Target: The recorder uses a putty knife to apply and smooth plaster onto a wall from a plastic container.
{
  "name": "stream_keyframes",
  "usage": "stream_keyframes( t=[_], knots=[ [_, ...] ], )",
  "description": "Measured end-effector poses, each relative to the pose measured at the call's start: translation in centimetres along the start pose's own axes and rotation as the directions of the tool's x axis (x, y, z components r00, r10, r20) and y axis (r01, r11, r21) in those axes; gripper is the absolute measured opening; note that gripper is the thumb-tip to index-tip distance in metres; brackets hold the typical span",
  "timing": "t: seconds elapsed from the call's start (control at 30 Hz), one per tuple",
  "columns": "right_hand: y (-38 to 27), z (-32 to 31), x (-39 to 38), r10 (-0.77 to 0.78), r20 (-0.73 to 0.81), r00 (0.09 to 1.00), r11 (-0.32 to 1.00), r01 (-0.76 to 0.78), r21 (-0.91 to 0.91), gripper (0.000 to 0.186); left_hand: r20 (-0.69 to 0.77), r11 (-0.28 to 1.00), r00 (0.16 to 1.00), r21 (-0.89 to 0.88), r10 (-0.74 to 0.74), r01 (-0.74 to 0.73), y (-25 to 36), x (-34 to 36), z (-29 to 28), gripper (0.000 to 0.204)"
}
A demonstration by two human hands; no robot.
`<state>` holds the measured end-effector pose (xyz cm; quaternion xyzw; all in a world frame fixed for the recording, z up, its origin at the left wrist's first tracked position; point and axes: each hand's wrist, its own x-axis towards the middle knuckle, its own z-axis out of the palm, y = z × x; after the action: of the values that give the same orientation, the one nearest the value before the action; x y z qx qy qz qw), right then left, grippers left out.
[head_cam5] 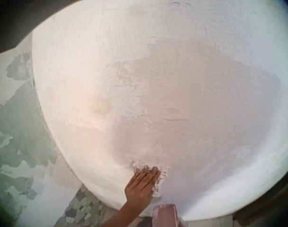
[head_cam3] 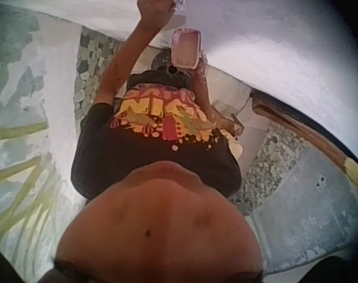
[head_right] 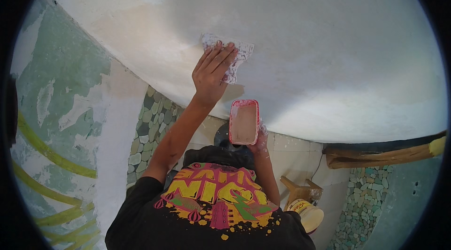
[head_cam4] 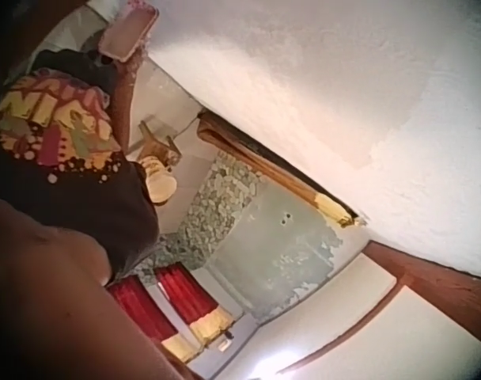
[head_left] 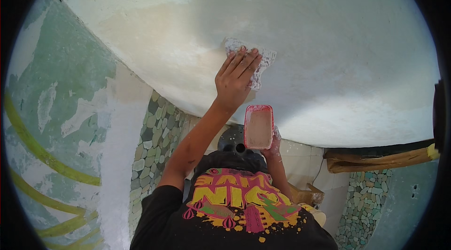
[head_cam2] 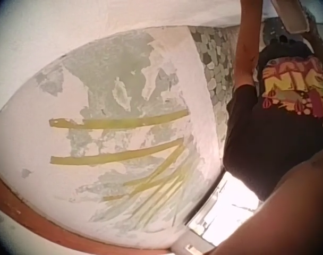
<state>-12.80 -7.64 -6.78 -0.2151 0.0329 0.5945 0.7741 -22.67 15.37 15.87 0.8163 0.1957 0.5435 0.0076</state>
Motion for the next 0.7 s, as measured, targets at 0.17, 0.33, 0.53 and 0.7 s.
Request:
stream_keyframes(
  t=[0.17,0.33,0.53,0.7],
  knots=[
    [0.2,0.1,-1.0,0.029,0.043,0.999,0.999,-0.028,-0.035,0.057,-0.143,0.998,0.989,-0.043,0.029,-0.035,2.1,5.1,-2.9,0.043],
    [1.0,-2.1,-0.6,-0.018,0.015,1.000,0.999,0.018,-0.046,0.061,-0.032,0.996,0.998,0.079,0.045,-0.043,-0.7,4.4,0.3,0.072],
    [-0.3,-1.8,-0.9,0.021,0.010,1.000,0.996,-0.022,0.086,0.064,0.136,0.995,0.987,-0.041,-0.080,0.086,1.1,-1.2,-0.4,0.063],
    [-0.8,-1.4,-0.5,-0.033,0.058,0.998,0.998,0.029,0.063,0.062,-0.170,0.997,0.985,-0.064,0.027,-0.038,1.7,3.5,-2.7,0.053]
  ],
)
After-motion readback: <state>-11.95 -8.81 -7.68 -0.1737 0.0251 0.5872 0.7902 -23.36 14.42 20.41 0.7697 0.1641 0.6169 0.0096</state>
